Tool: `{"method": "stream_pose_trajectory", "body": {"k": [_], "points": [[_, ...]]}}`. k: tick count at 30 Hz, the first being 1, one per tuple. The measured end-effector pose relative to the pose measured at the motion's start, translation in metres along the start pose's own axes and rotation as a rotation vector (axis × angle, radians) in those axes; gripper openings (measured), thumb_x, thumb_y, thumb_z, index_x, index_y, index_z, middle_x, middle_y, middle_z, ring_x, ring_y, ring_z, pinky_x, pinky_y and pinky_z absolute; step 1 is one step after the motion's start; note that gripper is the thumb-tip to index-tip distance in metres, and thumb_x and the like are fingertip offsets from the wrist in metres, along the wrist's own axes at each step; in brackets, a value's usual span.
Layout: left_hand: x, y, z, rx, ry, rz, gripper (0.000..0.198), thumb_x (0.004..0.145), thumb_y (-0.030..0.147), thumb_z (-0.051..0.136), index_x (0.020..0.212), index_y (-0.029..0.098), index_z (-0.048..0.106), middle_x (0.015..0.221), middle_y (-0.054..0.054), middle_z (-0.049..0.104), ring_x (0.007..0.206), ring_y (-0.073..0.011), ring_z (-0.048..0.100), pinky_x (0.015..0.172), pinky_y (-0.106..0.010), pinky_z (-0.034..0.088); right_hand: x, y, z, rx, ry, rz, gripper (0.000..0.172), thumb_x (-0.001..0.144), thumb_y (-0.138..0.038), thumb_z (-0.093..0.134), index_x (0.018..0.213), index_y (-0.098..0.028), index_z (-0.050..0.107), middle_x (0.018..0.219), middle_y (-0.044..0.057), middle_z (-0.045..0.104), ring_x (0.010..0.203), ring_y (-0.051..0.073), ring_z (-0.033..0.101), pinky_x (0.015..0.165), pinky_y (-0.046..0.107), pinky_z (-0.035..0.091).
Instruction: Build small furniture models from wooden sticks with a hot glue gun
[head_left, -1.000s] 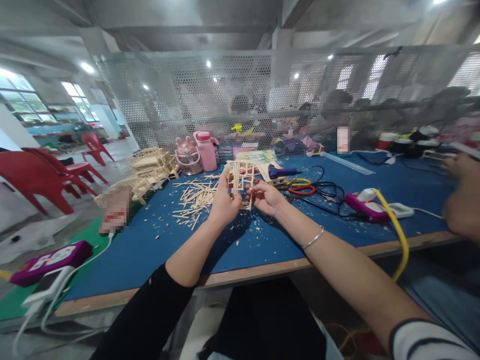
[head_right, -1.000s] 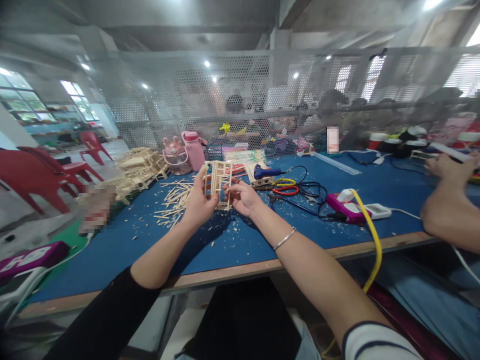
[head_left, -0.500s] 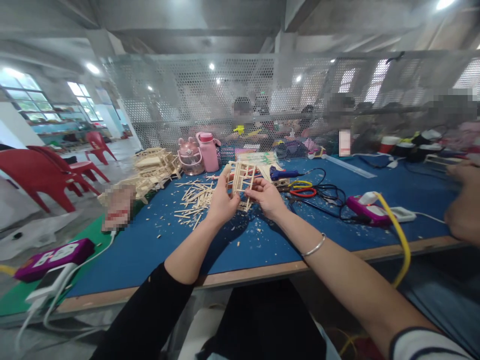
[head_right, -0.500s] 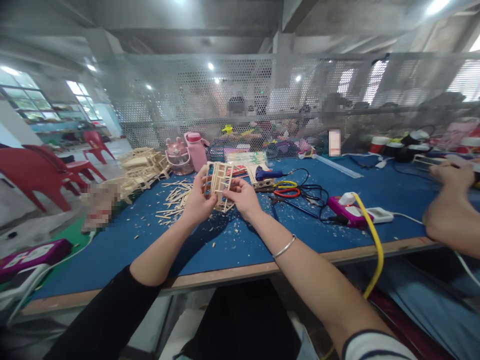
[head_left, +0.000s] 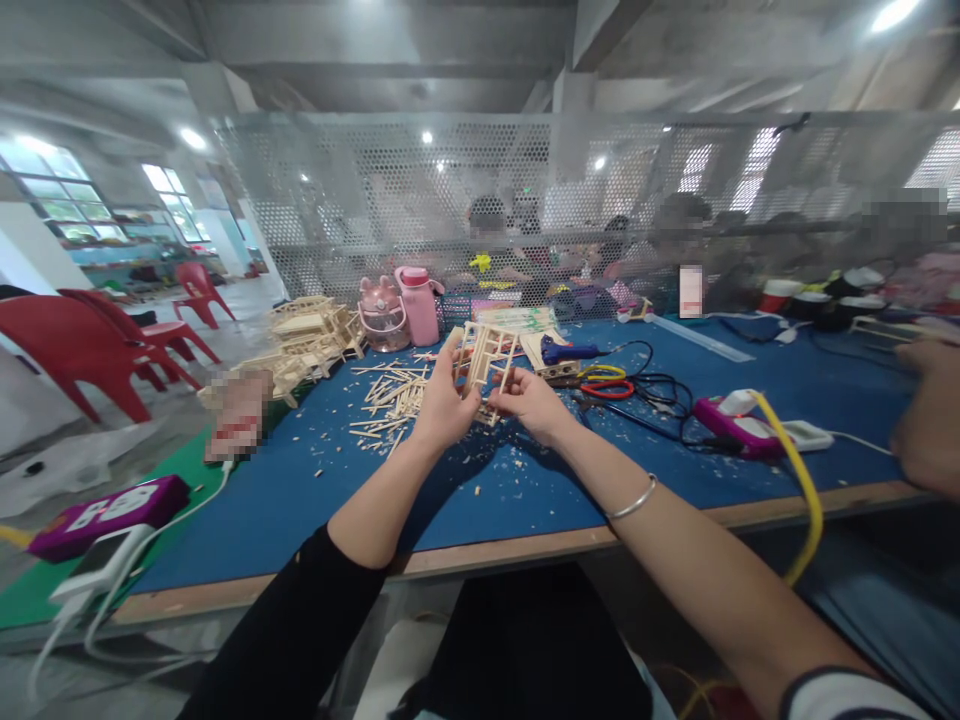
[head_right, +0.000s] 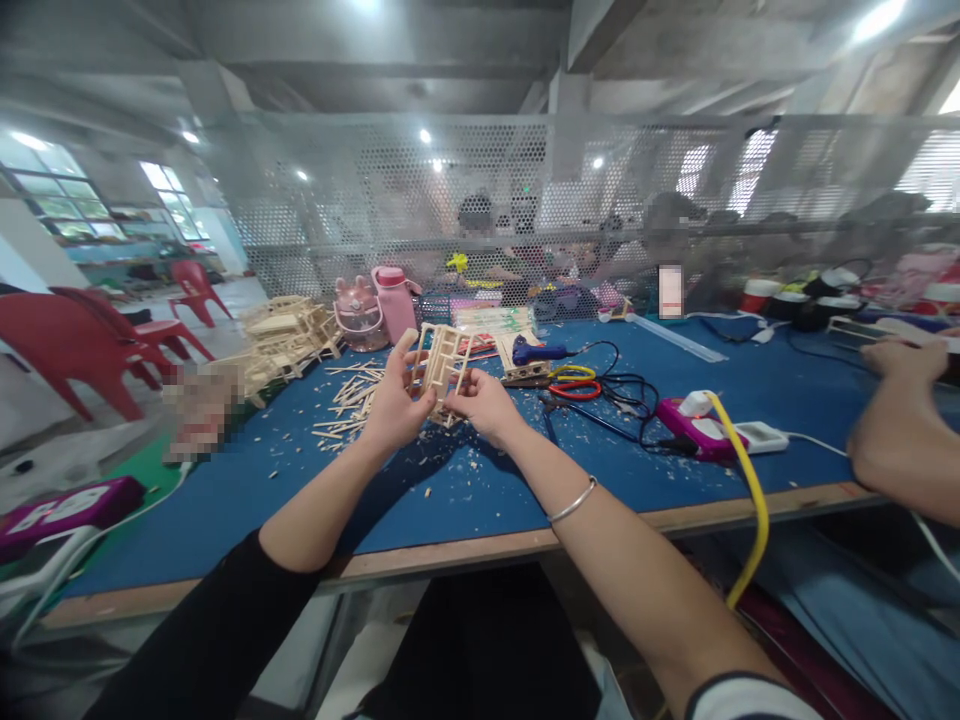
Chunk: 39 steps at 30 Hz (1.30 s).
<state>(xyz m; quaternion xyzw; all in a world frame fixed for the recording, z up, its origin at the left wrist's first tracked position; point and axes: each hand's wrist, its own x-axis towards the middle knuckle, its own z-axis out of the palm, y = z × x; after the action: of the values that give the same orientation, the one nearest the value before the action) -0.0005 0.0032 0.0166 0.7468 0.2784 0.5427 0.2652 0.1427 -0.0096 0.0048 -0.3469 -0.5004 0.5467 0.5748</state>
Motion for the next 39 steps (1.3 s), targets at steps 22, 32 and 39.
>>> {"method": "stream_pose_trajectory", "body": {"k": [22, 32, 39], "points": [[-0.001, -0.007, -0.004, 0.171, 0.124, -0.093, 0.083, 0.073, 0.019, 0.063, 0.143, 0.026, 0.018, 0.115, -0.011, 0.056, 0.071, -0.0116, 0.056, 0.071, -0.034, 0.052, 0.005, -0.003, -0.004, 0.18, 0.228, 0.026, 0.032, 0.055, -0.035, 0.074, 0.074, -0.02, 0.053, 0.064, -0.004, 0.063, 0.058, 0.011, 0.059, 0.057, 0.023, 0.045], [0.01, -0.001, -0.023, 0.24, -0.03, -0.012, 0.07, 0.074, 0.02, 0.059, 0.138, 0.023, 0.032, 0.11, -0.01, 0.061, 0.077, -0.0132, 0.058, 0.076, -0.032, 0.049, 0.029, -0.026, -0.084, -0.155, 0.793, -0.619, 0.026, 0.067, -0.033, 0.058, 0.086, -0.02, 0.045, 0.076, 0.001, 0.057, 0.071, 0.014, 0.061, 0.071, 0.03, 0.048], [0.053, 0.001, -0.03, 0.418, -0.272, -0.025, 0.063, 0.07, 0.018, 0.062, 0.131, 0.022, 0.044, 0.107, -0.011, 0.065, 0.09, -0.0202, 0.062, 0.082, -0.037, 0.048, 0.03, -0.012, -0.069, -0.17, 0.587, -0.458, 0.026, 0.065, -0.033, 0.06, 0.084, -0.02, 0.047, 0.073, -0.001, 0.056, 0.07, 0.014, 0.059, 0.068, 0.028, 0.047]]}}
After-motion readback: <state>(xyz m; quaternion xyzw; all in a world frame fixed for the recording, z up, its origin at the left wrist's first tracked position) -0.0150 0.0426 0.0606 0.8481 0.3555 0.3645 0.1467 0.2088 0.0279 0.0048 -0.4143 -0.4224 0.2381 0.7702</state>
